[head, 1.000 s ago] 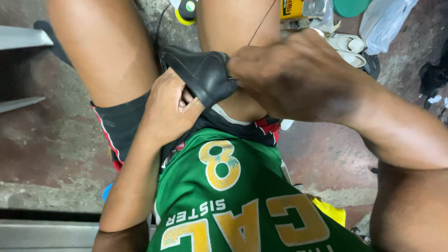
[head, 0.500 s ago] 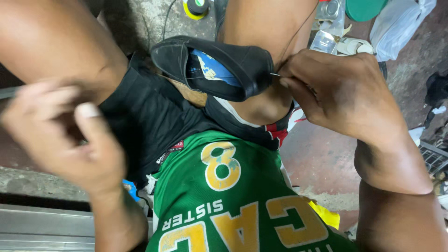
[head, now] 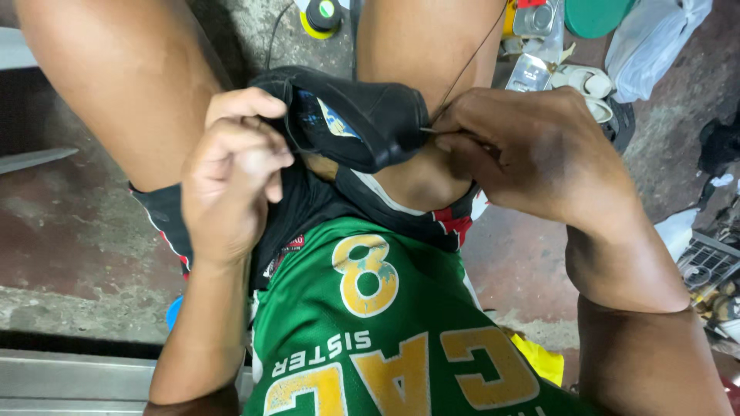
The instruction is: The person stitches the back and side of a black shoe sole using a hand tool and thread, pulling the thread tight after each stitch.
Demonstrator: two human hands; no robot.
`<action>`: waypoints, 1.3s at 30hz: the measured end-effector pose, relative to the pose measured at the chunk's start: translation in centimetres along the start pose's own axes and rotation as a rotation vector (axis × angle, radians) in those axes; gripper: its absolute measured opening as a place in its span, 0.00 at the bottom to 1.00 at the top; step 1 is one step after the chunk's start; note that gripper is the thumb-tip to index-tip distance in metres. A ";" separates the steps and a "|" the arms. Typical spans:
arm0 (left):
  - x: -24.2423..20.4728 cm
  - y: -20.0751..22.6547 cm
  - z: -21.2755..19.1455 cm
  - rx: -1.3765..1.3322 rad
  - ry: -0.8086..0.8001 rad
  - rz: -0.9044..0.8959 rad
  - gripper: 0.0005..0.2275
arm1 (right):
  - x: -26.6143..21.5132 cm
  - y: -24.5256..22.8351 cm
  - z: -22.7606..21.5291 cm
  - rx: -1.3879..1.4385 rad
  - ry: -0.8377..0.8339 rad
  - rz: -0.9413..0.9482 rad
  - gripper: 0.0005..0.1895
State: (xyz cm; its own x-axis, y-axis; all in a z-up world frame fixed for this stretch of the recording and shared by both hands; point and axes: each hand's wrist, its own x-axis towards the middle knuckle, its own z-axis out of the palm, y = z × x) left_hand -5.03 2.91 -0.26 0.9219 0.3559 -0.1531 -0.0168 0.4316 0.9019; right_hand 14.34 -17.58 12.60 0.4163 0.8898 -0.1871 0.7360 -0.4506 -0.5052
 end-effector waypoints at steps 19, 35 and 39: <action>1.4 -3.7 1.5 -0.342 -0.069 -0.364 0.07 | 3.6 -3.2 0.2 -0.045 -0.050 -0.191 0.08; 1.4 -3.2 0.7 0.170 -0.181 -0.288 0.04 | 4.0 -5.4 0.9 -0.680 -0.112 -0.315 0.13; 1.6 -3.2 0.8 0.087 -0.207 -0.259 0.05 | 4.3 -4.4 1.9 -0.801 -0.104 -0.336 0.11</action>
State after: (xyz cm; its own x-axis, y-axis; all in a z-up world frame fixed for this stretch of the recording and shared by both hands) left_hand -3.23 1.41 -3.04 0.9504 0.0640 -0.3043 0.2529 0.4105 0.8761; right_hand 11.88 -11.60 12.41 0.0881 0.9690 -0.2306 0.9810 -0.0441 0.1891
